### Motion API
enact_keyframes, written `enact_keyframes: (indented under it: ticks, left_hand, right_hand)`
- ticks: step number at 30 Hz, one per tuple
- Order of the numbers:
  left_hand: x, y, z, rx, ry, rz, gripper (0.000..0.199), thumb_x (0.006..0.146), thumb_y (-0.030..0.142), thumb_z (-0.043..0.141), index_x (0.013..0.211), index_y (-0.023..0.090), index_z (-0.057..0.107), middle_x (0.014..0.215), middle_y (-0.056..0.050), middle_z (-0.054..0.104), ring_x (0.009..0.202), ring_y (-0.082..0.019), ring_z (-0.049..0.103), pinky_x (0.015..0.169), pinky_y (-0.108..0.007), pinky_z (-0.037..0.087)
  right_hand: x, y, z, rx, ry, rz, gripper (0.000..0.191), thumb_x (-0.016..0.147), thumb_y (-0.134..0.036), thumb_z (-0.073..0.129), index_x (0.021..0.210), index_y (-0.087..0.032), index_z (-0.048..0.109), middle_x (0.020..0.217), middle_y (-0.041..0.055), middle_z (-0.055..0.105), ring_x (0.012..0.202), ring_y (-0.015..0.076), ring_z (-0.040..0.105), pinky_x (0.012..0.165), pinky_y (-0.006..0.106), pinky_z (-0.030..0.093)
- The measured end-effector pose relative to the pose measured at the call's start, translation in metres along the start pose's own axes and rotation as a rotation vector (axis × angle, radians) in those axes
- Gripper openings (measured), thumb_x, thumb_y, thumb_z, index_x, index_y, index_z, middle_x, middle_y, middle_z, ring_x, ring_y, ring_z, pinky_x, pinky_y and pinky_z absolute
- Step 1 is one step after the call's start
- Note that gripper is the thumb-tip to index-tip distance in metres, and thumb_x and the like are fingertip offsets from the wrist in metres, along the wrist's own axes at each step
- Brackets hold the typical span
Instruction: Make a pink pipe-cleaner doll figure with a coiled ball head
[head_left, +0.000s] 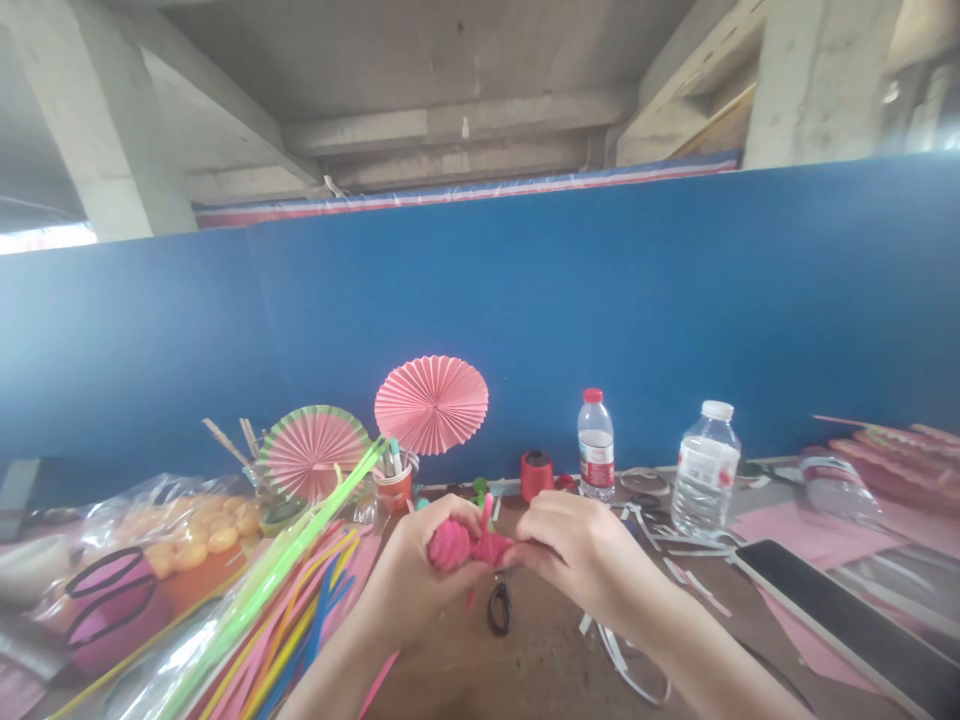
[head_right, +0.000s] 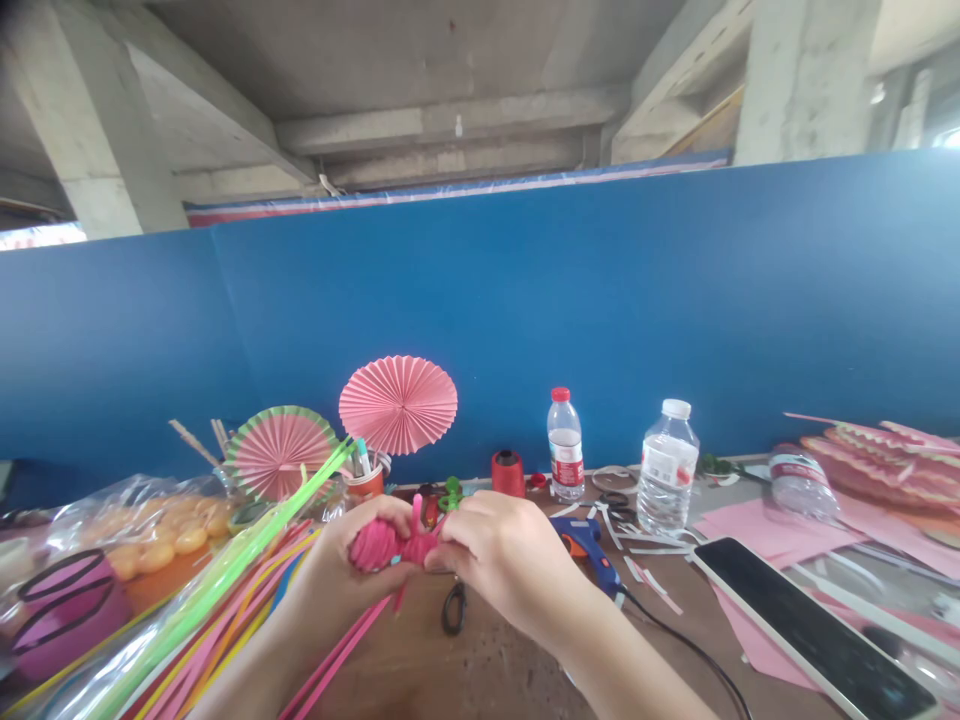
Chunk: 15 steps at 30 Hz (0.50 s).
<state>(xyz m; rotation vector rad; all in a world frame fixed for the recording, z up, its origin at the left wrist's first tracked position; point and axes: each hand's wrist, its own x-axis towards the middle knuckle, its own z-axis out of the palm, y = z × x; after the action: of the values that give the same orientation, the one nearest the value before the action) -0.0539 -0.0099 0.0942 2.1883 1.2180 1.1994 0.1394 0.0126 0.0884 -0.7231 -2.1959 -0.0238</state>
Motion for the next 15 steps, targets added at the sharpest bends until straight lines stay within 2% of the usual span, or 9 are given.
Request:
enact_keyframes:
  ticks: [2, 5, 10, 13, 15]
  left_hand:
    - [0.0, 0.0, -0.001, -0.095, -0.034, -0.008, 0.027, 0.059, 0.001, 0.066, 0.073, 0.02, 0.053, 0.075, 0.003, 0.06, 0.071, -0.014, 0.055, 0.068, -0.024, 0.041]
    - [-0.002, -0.002, 0.002, -0.275, -0.014, -0.016, 0.032, 0.053, -0.003, 0.069, 0.07, 0.019, 0.053, 0.072, 0.004, 0.056, 0.068, -0.012, 0.051, 0.065, -0.022, 0.04]
    - [-0.004, -0.003, 0.012, -0.76, 0.009, -0.069, 0.034, 0.054, 0.0, 0.071, 0.072, 0.019, 0.05, 0.074, 0.002, 0.056, 0.063, -0.01, 0.05, 0.056, -0.021, 0.04]
    - [-0.001, 0.002, 0.017, -0.905, 0.136, -0.12, 0.033, 0.055, 0.005, 0.073, 0.072, 0.018, 0.048, 0.074, 0.001, 0.055, 0.062, -0.011, 0.052, 0.055, -0.023, 0.043]
    - [0.001, 0.005, 0.019, -0.837, 0.285, -0.147, 0.031, 0.056, 0.007, 0.072, 0.07, 0.018, 0.048, 0.074, 0.001, 0.056, 0.063, -0.012, 0.054, 0.056, -0.023, 0.044]
  right_hand:
    - [0.001, 0.003, -0.005, 0.172, 0.022, 0.032, 0.023, 0.08, -0.031, 0.059, 0.062, -0.017, 0.06, 0.056, -0.0021, 0.051, 0.053, 0.0104, 0.046, 0.051, 0.022, 0.033]
    - [0.003, 0.008, -0.005, 0.422, 0.021, 0.124, 0.018, 0.08, -0.032, 0.06, 0.069, -0.018, 0.064, 0.058, -0.0021, 0.054, 0.054, 0.01, 0.047, 0.052, 0.021, 0.035]
    - [0.002, 0.016, 0.014, 0.772, -0.007, 0.246, 0.027, 0.081, -0.039, 0.054, 0.071, -0.016, 0.064, 0.06, -0.0004, 0.056, 0.055, 0.0111, 0.049, 0.052, 0.021, 0.037]
    - [0.003, 0.01, 0.03, 0.958, 0.06, 0.32, 0.028, 0.08, -0.041, 0.054, 0.071, -0.015, 0.062, 0.061, -0.0007, 0.055, 0.054, 0.0106, 0.048, 0.05, 0.021, 0.036]
    - [0.003, 0.002, 0.042, 1.05, 0.177, 0.439, 0.022, 0.079, -0.037, 0.056, 0.073, -0.016, 0.059, 0.056, -0.0034, 0.052, 0.048, 0.0084, 0.044, 0.046, 0.019, 0.034]
